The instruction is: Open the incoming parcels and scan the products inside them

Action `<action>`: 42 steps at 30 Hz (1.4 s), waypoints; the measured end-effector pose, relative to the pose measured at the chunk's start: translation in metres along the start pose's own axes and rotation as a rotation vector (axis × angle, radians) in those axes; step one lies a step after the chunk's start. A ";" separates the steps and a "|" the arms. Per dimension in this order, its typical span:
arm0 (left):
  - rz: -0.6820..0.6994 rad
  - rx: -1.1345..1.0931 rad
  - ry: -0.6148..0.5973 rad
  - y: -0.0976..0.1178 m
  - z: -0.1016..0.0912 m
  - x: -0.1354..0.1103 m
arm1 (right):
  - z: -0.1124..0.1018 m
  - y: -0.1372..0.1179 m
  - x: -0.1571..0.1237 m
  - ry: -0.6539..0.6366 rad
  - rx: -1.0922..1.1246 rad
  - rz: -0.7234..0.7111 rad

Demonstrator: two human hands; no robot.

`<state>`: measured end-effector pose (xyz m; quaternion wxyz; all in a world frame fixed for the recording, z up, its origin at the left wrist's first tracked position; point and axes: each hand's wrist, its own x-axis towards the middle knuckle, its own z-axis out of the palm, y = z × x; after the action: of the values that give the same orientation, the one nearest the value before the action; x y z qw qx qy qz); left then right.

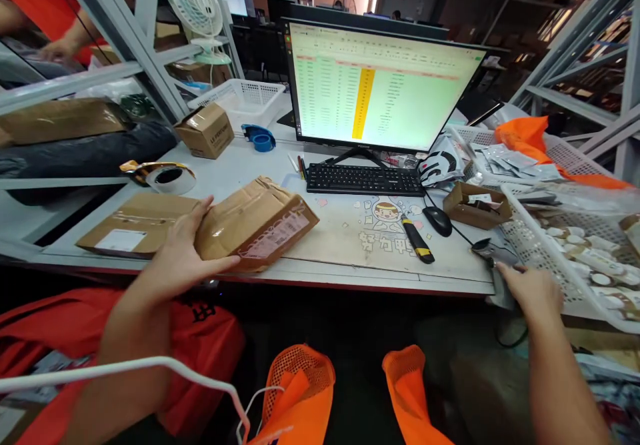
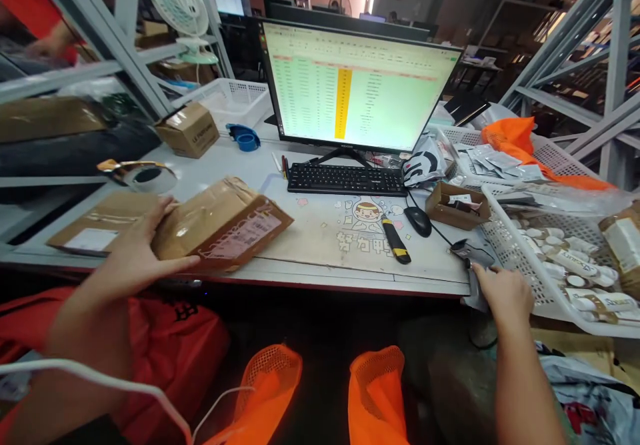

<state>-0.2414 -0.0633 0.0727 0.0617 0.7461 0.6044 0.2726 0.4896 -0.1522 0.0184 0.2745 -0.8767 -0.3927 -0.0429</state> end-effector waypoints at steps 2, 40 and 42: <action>0.055 0.122 -0.180 0.004 -0.018 0.028 | 0.009 -0.038 -0.001 0.034 -0.060 -0.103; 0.375 0.103 0.282 0.077 0.065 -0.009 | 0.060 -0.214 -0.172 -0.275 0.421 -1.033; 0.448 0.109 0.304 0.075 0.065 -0.009 | 0.056 -0.239 -0.193 -0.321 0.456 -1.147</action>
<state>-0.1460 -0.0761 0.0462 -0.1316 0.8138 0.4406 0.3554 0.1787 -0.1222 0.0217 0.3253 -0.4420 -0.8353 0.0336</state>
